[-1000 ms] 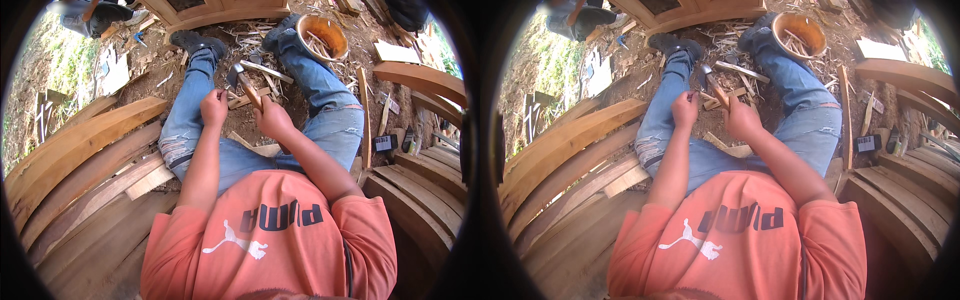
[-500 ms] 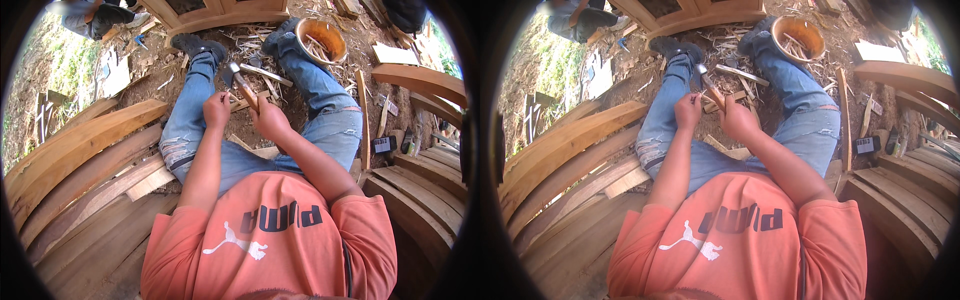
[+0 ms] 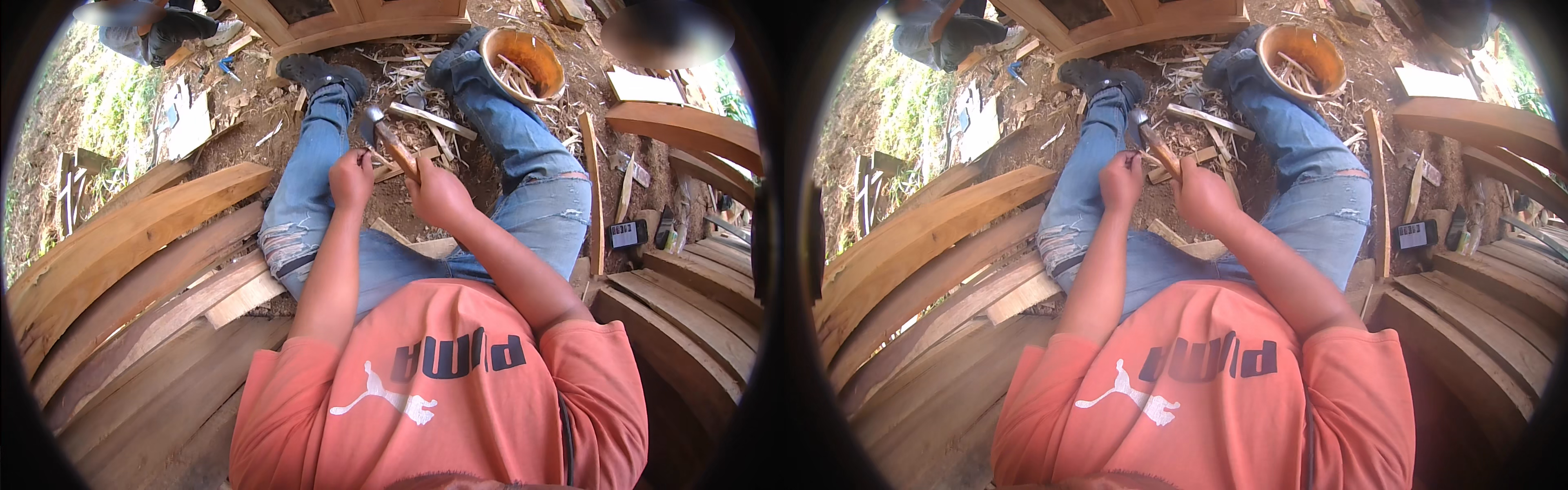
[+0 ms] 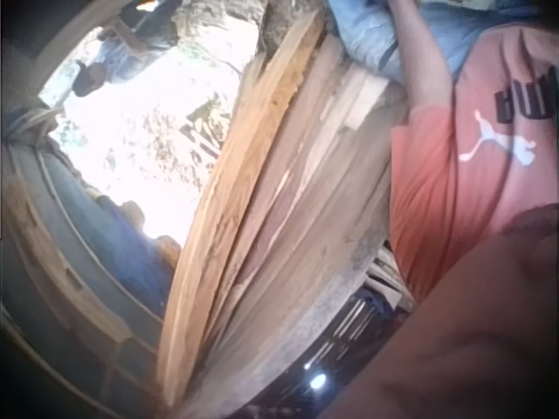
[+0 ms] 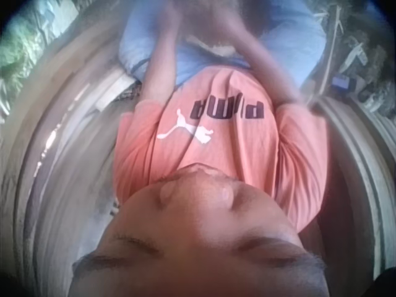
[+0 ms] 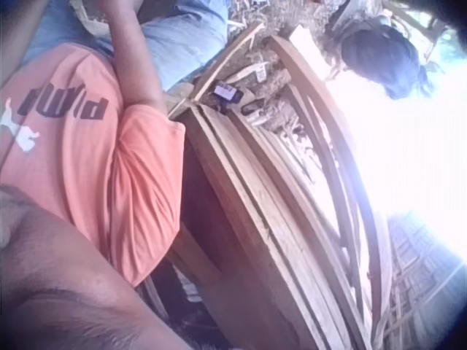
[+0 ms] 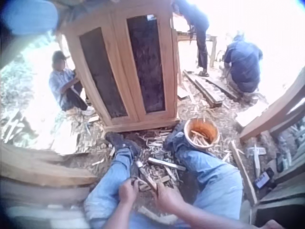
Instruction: The person sits on the ground and uses a hammer to tap a small wooden stick, then switches to a curved blade to shave and shape the stick. The person continues to refine the stick's edges and surface while seated.
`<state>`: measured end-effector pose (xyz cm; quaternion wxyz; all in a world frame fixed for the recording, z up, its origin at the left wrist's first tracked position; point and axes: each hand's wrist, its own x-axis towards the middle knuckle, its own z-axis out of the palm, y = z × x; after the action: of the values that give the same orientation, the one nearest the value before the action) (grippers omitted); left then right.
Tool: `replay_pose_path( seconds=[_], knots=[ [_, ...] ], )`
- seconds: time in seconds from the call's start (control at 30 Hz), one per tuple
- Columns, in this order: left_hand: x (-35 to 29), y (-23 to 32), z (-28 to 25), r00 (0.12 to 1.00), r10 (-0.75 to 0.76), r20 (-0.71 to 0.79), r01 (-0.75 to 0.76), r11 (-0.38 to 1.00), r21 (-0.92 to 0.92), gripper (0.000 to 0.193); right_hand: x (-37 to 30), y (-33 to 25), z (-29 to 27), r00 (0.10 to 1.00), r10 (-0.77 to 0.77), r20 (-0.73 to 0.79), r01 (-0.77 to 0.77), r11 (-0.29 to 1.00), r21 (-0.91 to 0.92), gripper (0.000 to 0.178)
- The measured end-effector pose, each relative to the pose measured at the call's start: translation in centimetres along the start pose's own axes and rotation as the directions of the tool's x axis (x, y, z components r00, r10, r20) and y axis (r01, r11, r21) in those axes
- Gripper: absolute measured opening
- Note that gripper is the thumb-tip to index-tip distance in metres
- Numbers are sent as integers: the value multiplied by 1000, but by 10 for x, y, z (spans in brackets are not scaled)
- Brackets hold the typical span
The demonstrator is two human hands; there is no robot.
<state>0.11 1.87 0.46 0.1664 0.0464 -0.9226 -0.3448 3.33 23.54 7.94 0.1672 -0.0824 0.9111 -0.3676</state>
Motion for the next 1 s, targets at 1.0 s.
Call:
replay_pose_path(
  seconds=[1.0],
  knots=[
    [-2, -5, 1, 1000, 17, -16, -18, 1000, -7, 11, -2, 17, 9, 995, 79, 55, -78, 997, -28, 28]
  ],
)
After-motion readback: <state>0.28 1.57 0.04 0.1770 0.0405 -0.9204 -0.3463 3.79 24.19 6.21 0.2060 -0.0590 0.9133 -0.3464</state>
